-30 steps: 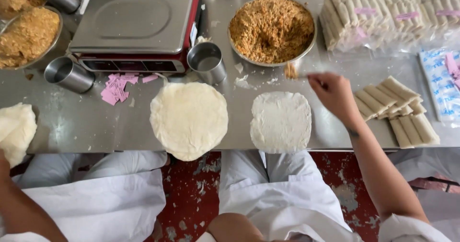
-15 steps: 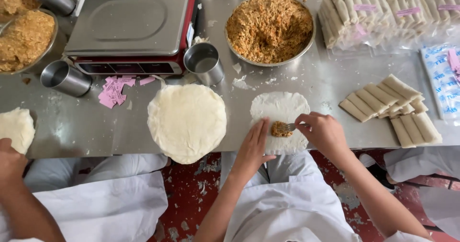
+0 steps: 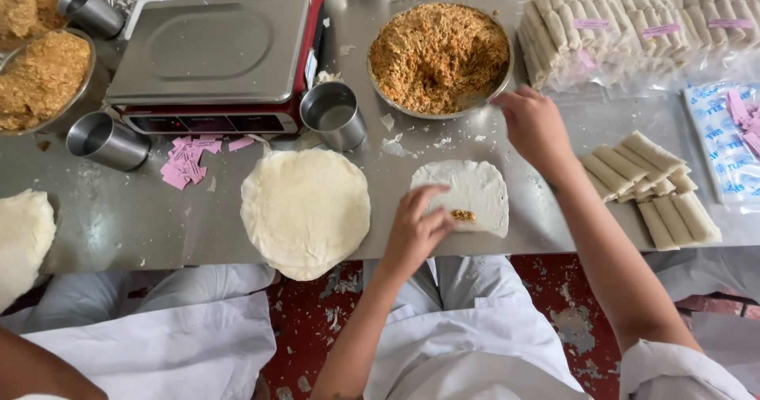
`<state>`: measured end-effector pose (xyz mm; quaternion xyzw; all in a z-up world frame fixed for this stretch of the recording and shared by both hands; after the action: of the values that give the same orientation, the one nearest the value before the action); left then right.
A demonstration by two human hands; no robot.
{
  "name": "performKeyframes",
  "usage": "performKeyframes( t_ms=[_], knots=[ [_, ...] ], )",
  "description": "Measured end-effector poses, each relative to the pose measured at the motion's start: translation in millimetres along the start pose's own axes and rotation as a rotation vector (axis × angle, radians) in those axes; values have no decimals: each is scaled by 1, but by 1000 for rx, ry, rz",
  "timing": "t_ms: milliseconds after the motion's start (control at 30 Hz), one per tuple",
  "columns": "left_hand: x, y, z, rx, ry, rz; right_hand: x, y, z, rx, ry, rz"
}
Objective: Rolling spring rolls by placing filling on wrappers and folding them into cylinders on a production table.
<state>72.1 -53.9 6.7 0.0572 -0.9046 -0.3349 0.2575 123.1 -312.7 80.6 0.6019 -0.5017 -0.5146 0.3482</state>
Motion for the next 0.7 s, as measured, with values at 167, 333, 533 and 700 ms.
performKeyframes(
  t_ms=[167, 333, 533, 700],
  knots=[
    [-36, -14, -49, -28, 107, -202, -9, -57, -2, 155, 139, 60],
    [-13, -20, -15, -183, 195, -37, -48, -57, 103, 26, 274, -337],
    [7, -1, -7, -289, 138, 33, -67, -41, 131, 93, 461, -352],
    [1, 11, 1, -389, 199, 196, -62, -23, 136, 29, 493, -447]
  ],
)
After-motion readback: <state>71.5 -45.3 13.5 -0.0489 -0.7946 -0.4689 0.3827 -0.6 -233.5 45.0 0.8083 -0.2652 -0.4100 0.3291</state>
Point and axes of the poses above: each hand's wrist, its own z-axis away from the middle knuckle, its own y-axis out of the back of the hand, x = y × z, the point moved 4 cm from there along -z, towards the middle knuckle, and after that the axes turned 2 degrees about -x, right-handed, at the moved point
